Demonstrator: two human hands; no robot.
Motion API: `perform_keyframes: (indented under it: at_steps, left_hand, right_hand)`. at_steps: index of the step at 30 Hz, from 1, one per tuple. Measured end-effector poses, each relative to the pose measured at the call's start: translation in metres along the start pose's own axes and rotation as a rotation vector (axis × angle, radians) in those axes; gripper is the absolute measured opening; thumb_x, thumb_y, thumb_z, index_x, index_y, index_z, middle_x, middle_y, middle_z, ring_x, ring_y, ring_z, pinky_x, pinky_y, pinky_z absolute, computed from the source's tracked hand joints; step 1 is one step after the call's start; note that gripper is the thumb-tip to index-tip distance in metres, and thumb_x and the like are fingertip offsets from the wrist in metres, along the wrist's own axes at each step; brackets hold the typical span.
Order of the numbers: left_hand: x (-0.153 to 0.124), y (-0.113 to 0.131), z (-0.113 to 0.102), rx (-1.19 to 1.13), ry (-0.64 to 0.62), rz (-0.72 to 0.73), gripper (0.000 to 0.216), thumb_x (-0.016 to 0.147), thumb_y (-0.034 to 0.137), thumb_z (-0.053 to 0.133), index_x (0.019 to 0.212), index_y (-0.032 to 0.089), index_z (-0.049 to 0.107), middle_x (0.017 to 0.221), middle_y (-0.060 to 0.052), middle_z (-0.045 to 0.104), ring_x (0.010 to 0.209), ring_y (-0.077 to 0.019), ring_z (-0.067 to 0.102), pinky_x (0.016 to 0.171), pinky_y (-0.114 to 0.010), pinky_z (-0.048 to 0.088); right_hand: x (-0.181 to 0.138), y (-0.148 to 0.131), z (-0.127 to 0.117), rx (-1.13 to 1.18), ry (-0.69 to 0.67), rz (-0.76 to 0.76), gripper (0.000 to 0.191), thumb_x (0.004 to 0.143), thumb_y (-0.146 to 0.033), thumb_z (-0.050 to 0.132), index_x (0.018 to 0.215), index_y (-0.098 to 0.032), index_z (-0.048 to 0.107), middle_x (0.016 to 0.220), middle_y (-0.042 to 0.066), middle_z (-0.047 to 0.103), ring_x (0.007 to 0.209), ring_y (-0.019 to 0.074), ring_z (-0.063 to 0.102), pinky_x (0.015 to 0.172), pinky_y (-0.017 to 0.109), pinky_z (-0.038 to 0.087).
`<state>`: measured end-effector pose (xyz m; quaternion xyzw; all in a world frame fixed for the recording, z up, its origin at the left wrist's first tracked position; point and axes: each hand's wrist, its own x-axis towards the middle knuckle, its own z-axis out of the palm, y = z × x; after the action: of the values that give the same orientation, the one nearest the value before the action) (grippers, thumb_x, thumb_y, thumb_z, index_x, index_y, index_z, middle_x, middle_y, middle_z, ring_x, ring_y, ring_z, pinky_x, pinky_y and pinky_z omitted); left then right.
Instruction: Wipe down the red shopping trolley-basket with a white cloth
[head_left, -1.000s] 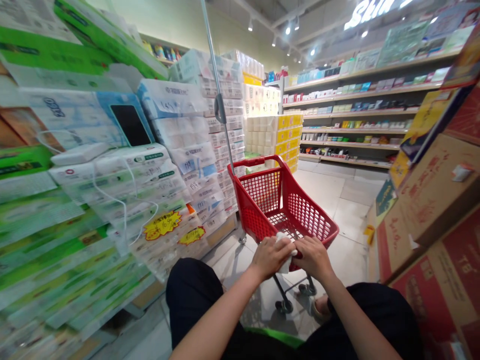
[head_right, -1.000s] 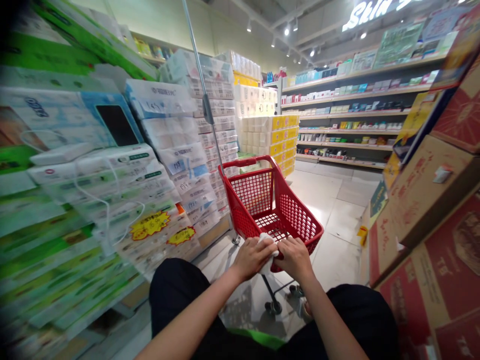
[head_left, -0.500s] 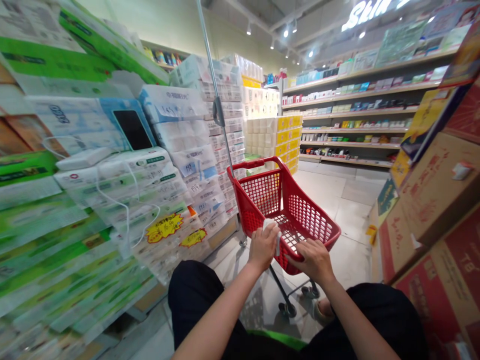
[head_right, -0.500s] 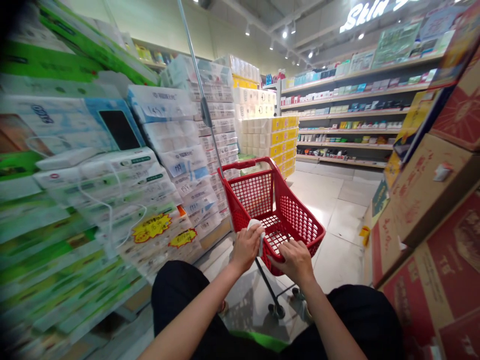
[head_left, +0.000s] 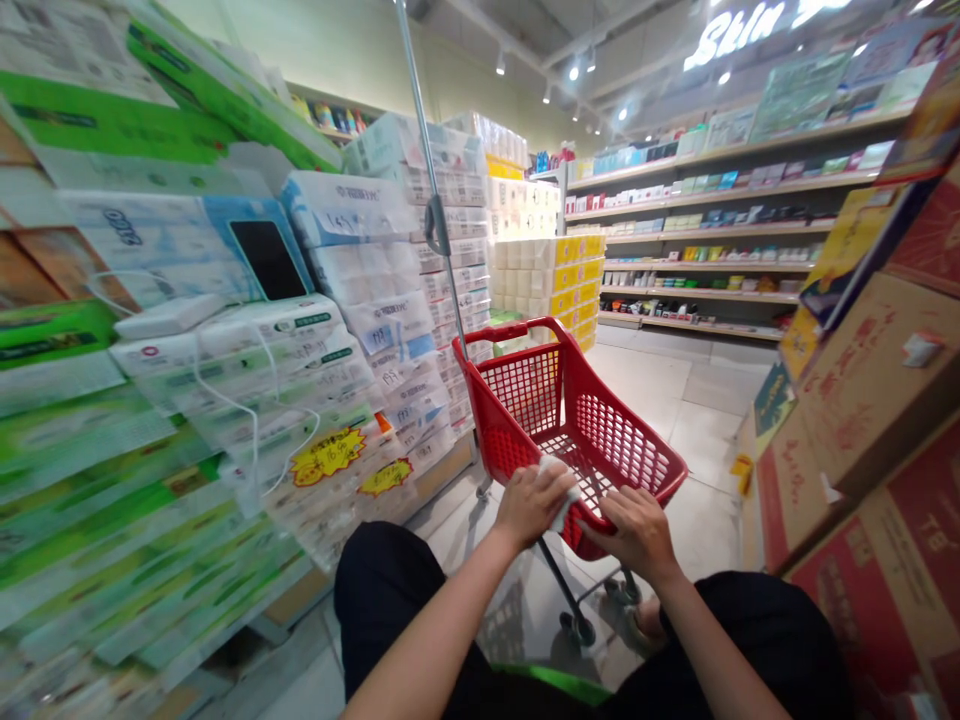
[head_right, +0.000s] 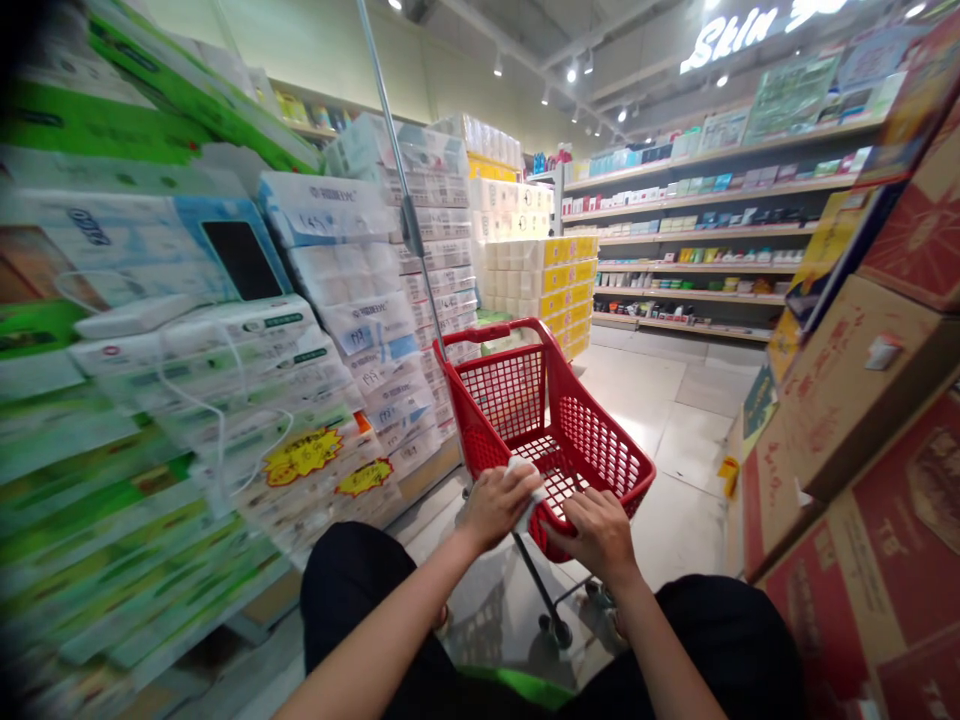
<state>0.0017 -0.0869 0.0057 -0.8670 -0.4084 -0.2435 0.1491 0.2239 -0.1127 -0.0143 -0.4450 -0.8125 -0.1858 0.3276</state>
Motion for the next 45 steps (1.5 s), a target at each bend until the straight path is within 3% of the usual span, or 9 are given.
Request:
perform_keyframes:
  at_steps: [6, 11, 17, 21, 27, 33, 38, 41, 45]
  left_hand:
    - [0.022, -0.049, 0.000, 0.023, 0.084, -0.221, 0.033, 0.099, 0.030, 0.040, 0.127, 0.037, 0.056, 0.137, 0.003, 0.055, 0.100, -0.0197, 0.055, 0.086, -0.037, 0.043]
    - [0.005, -0.001, 0.005, -0.002, 0.100, -0.240, 0.035, 0.099, 0.032, 0.040, 0.131, 0.033, 0.053, 0.140, 0.000, 0.052, 0.100, -0.0223, 0.053, 0.086, -0.040, 0.043]
    - [-0.021, 0.051, 0.014, -0.026, 0.043, -0.008, 0.039, 0.097, 0.037, 0.044, 0.135, 0.034, 0.050, 0.142, -0.001, 0.051, 0.104, -0.0228, 0.054, 0.087, -0.038, 0.041]
    - [-0.011, 0.013, 0.006, 0.011, -0.001, 0.200, 0.037, 0.098, 0.037, 0.043, 0.135, 0.037, 0.050, 0.137, 0.000, 0.055, 0.100, -0.0188, 0.057, 0.087, -0.035, 0.040]
    - [0.014, -0.065, -0.008, 0.084, 0.064, -0.152, 0.035, 0.098, 0.026, 0.041, 0.131, 0.034, 0.053, 0.137, 0.002, 0.055, 0.099, -0.0194, 0.056, 0.087, -0.036, 0.042]
    - [0.004, -0.025, 0.003, 0.036, 0.121, -0.284, 0.038, 0.096, 0.023, 0.044, 0.132, 0.031, 0.052, 0.141, 0.000, 0.051, 0.101, -0.0218, 0.054, 0.088, -0.039, 0.044]
    - [-0.014, 0.015, 0.012, -0.032, 0.083, -0.076, 0.042, 0.095, 0.027, 0.046, 0.137, 0.030, 0.049, 0.143, -0.002, 0.049, 0.102, -0.0225, 0.054, 0.088, -0.038, 0.044]
    - [-0.008, -0.009, 0.006, 0.003, 0.034, 0.085, 0.041, 0.096, 0.031, 0.048, 0.136, 0.034, 0.049, 0.140, -0.001, 0.052, 0.100, -0.0206, 0.056, 0.086, -0.036, 0.043]
    - [0.014, -0.066, -0.008, 0.094, 0.063, -0.207, 0.039, 0.095, 0.022, 0.047, 0.132, 0.035, 0.052, 0.140, 0.001, 0.053, 0.096, -0.0212, 0.055, 0.083, -0.037, 0.044]
  right_hand:
    - [0.005, -0.001, 0.005, -0.001, -0.001, 0.003, 0.030, 0.086, -0.039, 0.060, 0.063, -0.022, 0.049, 0.066, 0.002, 0.058, 0.071, 0.0174, 0.048, 0.071, 0.033, 0.029]
    - [0.001, -0.001, 0.003, -0.013, 0.012, -0.008, 0.029, 0.084, -0.038, 0.061, 0.064, -0.022, 0.049, 0.065, 0.001, 0.057, 0.069, 0.0173, 0.048, 0.070, 0.033, 0.029]
    - [-0.007, 0.004, -0.003, 0.011, 0.013, -0.045, 0.024, 0.082, -0.035, 0.063, 0.066, -0.022, 0.051, 0.067, 0.002, 0.059, 0.070, 0.0176, 0.048, 0.070, 0.034, 0.030]
    - [-0.008, 0.006, -0.001, 0.021, -0.012, -0.029, 0.025, 0.082, -0.036, 0.064, 0.066, -0.022, 0.051, 0.066, 0.001, 0.057, 0.070, 0.0176, 0.049, 0.071, 0.034, 0.031]
    - [-0.007, 0.004, 0.004, 0.049, -0.013, -0.017, 0.027, 0.081, -0.036, 0.066, 0.065, -0.021, 0.050, 0.066, 0.000, 0.055, 0.070, 0.0166, 0.047, 0.072, 0.033, 0.031]
    - [-0.005, 0.004, 0.005, 0.058, 0.011, -0.017, 0.029, 0.081, -0.038, 0.066, 0.064, -0.021, 0.049, 0.065, 0.000, 0.055, 0.069, 0.0162, 0.046, 0.072, 0.033, 0.030]
    - [-0.005, 0.007, 0.000, 0.056, -0.009, -0.030, 0.029, 0.082, -0.039, 0.066, 0.065, -0.021, 0.050, 0.066, 0.001, 0.055, 0.070, 0.0160, 0.047, 0.071, 0.032, 0.030]
    - [-0.005, 0.007, 0.000, 0.050, -0.016, -0.026, 0.029, 0.081, -0.038, 0.066, 0.064, -0.021, 0.051, 0.066, 0.001, 0.055, 0.070, 0.0159, 0.047, 0.072, 0.032, 0.030]
    - [-0.001, 0.003, 0.003, 0.052, -0.021, -0.016, 0.030, 0.082, -0.039, 0.066, 0.064, -0.021, 0.050, 0.065, 0.000, 0.055, 0.069, 0.0156, 0.047, 0.071, 0.032, 0.029]
